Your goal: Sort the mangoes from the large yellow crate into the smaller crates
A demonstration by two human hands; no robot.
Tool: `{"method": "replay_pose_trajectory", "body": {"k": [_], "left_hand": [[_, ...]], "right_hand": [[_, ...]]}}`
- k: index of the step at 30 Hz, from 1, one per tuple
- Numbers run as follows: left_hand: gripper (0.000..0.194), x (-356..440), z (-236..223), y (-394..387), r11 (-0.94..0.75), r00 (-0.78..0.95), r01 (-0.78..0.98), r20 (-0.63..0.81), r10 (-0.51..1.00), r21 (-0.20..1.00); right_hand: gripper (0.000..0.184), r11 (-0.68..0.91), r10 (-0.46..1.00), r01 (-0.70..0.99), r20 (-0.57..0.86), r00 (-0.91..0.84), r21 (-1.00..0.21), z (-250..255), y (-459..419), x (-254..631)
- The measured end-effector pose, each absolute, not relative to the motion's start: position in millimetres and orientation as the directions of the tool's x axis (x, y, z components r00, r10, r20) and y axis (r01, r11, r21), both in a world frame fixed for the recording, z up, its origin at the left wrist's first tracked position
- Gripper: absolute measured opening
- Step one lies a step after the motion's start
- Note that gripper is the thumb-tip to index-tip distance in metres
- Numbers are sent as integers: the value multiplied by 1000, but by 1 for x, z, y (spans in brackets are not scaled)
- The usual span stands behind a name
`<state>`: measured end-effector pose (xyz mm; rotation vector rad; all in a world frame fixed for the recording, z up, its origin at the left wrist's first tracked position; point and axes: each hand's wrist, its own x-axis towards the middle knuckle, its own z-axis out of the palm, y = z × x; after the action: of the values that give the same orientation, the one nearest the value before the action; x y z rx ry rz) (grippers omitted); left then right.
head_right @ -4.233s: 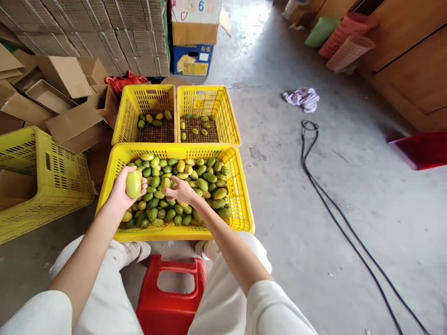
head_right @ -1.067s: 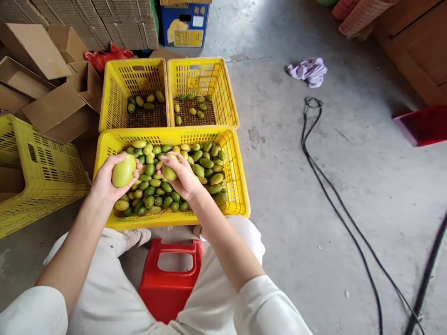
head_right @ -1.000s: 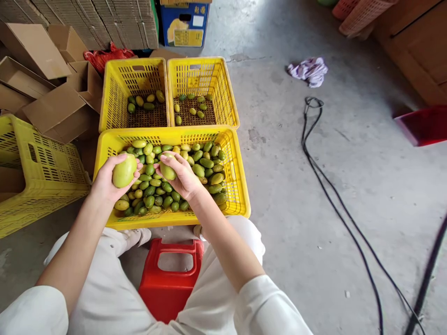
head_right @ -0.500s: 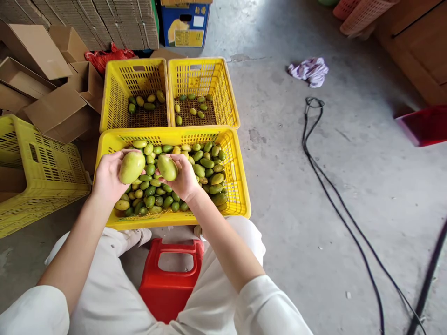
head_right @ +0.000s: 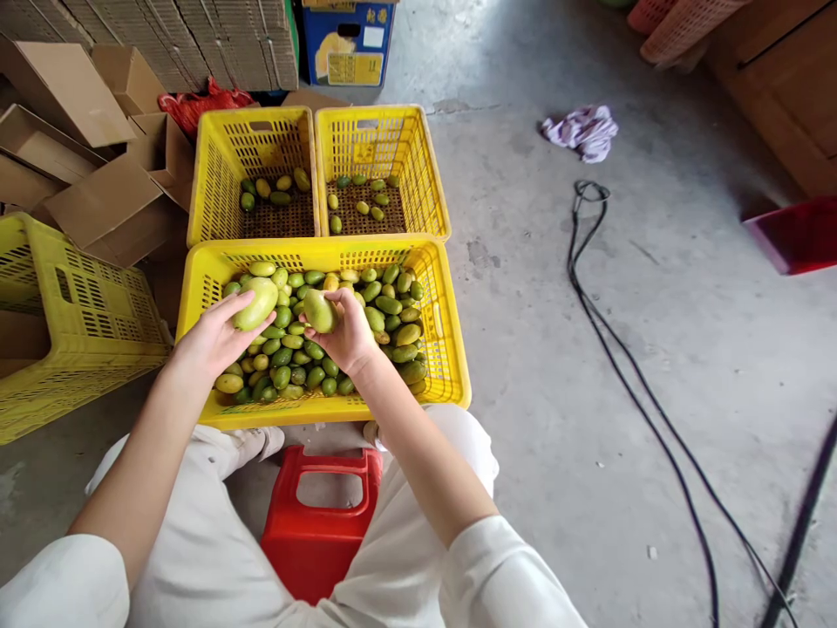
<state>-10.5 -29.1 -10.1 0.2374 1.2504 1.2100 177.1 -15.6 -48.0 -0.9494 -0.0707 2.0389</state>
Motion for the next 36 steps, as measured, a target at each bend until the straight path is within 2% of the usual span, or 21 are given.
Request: {"method": "replay_pose_trajectory", "body": {"k": [7, 11, 15, 18, 24, 30, 36], "left_hand": [[16, -10, -5, -28, 387, -176, -539, -550, 817, 748], [33, -11, -6, -29, 361, -185, -555, -534, 825, 750], [52, -11, -9, -30, 287, -188, -554, -453, 871, 782], [55, -11, -11, -30, 257, -178, -556, -415, 893, 791], [36, -18, -18, -27, 364, -171, -566, -537, 826, 740], [47, -24, -18, -22, 496, -113, -507, -625, 772, 705], [45, -18, -14, -23, 553, -100, -486, -672, 734, 677]], "right_hand": [[13, -629, 725, -694, -588, -359, -350, -38, -14, 175], [10, -615, 736, -707, -576, -355, -350, -34, -14, 175], [15, -611, 734, -719, -579, -356, -332, -32, -15, 176], [20, -605, 744, -733, -550, -380, -310, -34, -15, 177], [22, -599, 746, -765, -513, -424, -239, -39, -13, 179], [17, -575, 749, -780, -542, -381, -246, -41, -13, 179], [17, -550, 748, -801, -565, -348, -235, -40, -13, 179]]}}
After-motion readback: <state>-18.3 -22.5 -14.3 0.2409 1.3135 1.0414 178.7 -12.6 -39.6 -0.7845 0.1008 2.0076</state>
